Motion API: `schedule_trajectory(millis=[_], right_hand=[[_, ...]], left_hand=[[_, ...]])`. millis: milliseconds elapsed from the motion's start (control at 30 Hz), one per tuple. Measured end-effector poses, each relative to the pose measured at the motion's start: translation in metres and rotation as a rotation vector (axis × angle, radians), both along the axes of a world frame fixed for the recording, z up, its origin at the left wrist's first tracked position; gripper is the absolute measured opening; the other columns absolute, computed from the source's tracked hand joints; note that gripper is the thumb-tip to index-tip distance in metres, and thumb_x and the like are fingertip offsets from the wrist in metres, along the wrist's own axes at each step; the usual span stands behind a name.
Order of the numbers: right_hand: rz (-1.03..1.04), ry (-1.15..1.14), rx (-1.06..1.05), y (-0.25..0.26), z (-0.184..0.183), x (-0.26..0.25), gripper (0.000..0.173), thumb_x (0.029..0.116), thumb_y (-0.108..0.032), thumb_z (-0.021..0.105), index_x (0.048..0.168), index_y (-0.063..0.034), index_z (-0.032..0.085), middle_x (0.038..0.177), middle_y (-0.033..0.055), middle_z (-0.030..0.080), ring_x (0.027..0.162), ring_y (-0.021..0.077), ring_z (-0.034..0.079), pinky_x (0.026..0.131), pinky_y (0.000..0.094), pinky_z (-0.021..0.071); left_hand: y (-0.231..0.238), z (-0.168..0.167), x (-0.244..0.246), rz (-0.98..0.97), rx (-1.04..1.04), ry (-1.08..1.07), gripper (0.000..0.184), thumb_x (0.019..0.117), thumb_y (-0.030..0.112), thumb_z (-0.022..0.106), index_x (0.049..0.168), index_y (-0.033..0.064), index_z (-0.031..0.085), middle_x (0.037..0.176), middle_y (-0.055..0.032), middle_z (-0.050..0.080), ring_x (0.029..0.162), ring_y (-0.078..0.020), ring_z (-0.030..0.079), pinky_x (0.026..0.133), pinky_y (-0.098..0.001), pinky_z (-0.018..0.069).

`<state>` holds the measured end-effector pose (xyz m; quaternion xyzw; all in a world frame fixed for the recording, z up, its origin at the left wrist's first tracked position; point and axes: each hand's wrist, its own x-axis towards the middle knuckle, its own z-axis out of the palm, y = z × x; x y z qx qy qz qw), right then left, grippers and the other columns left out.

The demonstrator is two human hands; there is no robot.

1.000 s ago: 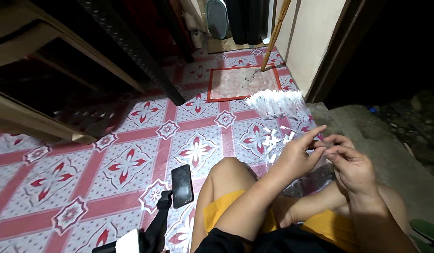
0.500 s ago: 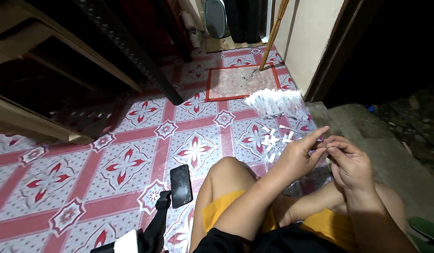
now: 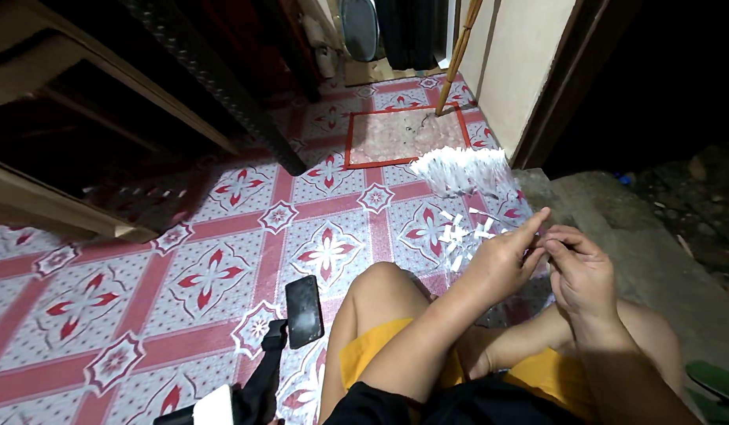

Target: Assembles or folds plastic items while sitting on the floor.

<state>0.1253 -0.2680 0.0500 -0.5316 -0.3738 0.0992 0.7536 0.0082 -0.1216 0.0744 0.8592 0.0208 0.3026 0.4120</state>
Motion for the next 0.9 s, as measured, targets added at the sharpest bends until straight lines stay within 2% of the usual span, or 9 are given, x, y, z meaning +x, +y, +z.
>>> schedule_trajectory(millis=[133,167,300,433,600,700,767,833,900], right_hand=[[0.007,0.08,-0.087,-0.001,0.002,-0.007,0.037,0.0972,-0.013,0.07,0.132,-0.0039,0.063,0.119,0.0118,0.067,0.101,0.0221,0.067,0.086,0.037,0.0603],[0.014,0.094,-0.105,-0.001,0.004,-0.008,0.038,0.0979,-0.014,0.069,0.134,-0.0046,0.062,0.119,0.0115,0.067,0.101,0.0218,0.067,0.086,0.0368,0.0603],[0.001,0.108,-0.124,-0.001,0.008,-0.009,0.025,0.0968,-0.014,0.071,0.119,-0.0035,0.069,0.111,0.0096,0.07,0.097,0.0193,0.067,0.084,0.0347,0.0598],[-0.029,0.072,-0.098,0.001,0.006,-0.009,0.022,0.0938,-0.012,0.074,0.113,-0.0031,0.072,0.114,0.0114,0.07,0.102,0.0223,0.068,0.085,0.0368,0.0604],[-0.06,-0.062,-0.109,0.002,0.005,-0.013,0.019,0.0939,-0.012,0.074,0.111,-0.0044,0.074,0.12,0.0109,0.069,0.112,0.0261,0.066,0.094,0.0393,0.0594],[-0.065,-0.052,-0.084,0.001,0.012,-0.016,0.017,0.0959,-0.01,0.07,0.111,-0.0022,0.073,0.117,0.0124,0.071,0.109,0.0271,0.067,0.093,0.0405,0.0593],[-0.073,-0.046,-0.08,-0.004,0.009,-0.007,0.017,0.0982,-0.008,0.067,0.113,-0.0016,0.072,0.117,0.0131,0.071,0.106,0.0274,0.068,0.092,0.0406,0.0593],[-0.079,0.009,-0.05,-0.009,0.014,-0.003,0.019,0.1,-0.008,0.064,0.116,-0.0001,0.069,0.115,0.0149,0.071,0.103,0.029,0.07,0.09,0.0427,0.0611],[-0.091,0.059,-0.007,-0.012,0.024,-0.001,0.019,0.1017,-0.009,0.062,0.117,0.0001,0.067,0.114,0.0158,0.071,0.098,0.0295,0.071,0.087,0.0436,0.0621]], left_hand=[[0.004,0.002,-0.002,-0.007,0.048,-0.021,0.064,0.1005,0.027,0.066,0.158,0.0154,0.039,0.117,0.0062,0.073,0.1,-0.0027,0.07,0.093,-0.0283,0.0605],[0.005,0.003,-0.003,-0.004,0.062,-0.022,0.064,0.1005,0.027,0.066,0.158,0.0159,0.04,0.118,0.0062,0.073,0.101,-0.0027,0.07,0.094,-0.0281,0.0603],[0.007,0.002,-0.004,0.019,0.107,-0.006,0.064,0.1003,0.029,0.066,0.158,0.0189,0.04,0.114,0.0069,0.074,0.099,-0.0023,0.07,0.093,-0.0286,0.0603],[0.007,0.0,-0.003,0.019,0.068,-0.008,0.066,0.0998,0.029,0.067,0.159,0.021,0.038,0.112,0.0076,0.074,0.096,-0.002,0.071,0.089,-0.0288,0.0616],[0.004,0.006,-0.004,0.052,-0.042,0.043,0.075,0.0963,0.03,0.071,0.161,0.0274,0.032,0.103,0.0096,0.075,0.087,-0.002,0.071,0.079,-0.0288,0.0635],[0.007,0.006,-0.003,0.104,0.035,0.122,0.078,0.0952,0.033,0.071,0.161,0.0294,0.029,0.095,0.0112,0.074,0.079,-0.0012,0.069,0.074,-0.0293,0.0625],[0.018,-0.002,-0.003,0.124,0.108,0.255,0.076,0.0955,0.034,0.069,0.161,0.0308,0.03,0.096,0.0098,0.074,0.082,-0.0039,0.07,0.077,-0.0334,0.0625],[0.035,-0.028,-0.001,0.128,0.167,0.455,0.062,0.0955,0.034,0.068,0.153,0.0314,0.044,0.107,0.0059,0.075,0.095,-0.0099,0.072,0.087,-0.0414,0.0613],[0.054,-0.09,0.006,0.15,0.199,0.651,0.04,0.0929,0.035,0.067,0.132,0.0313,0.065,0.111,0.0014,0.073,0.101,-0.0178,0.071,0.089,-0.0514,0.0595]])
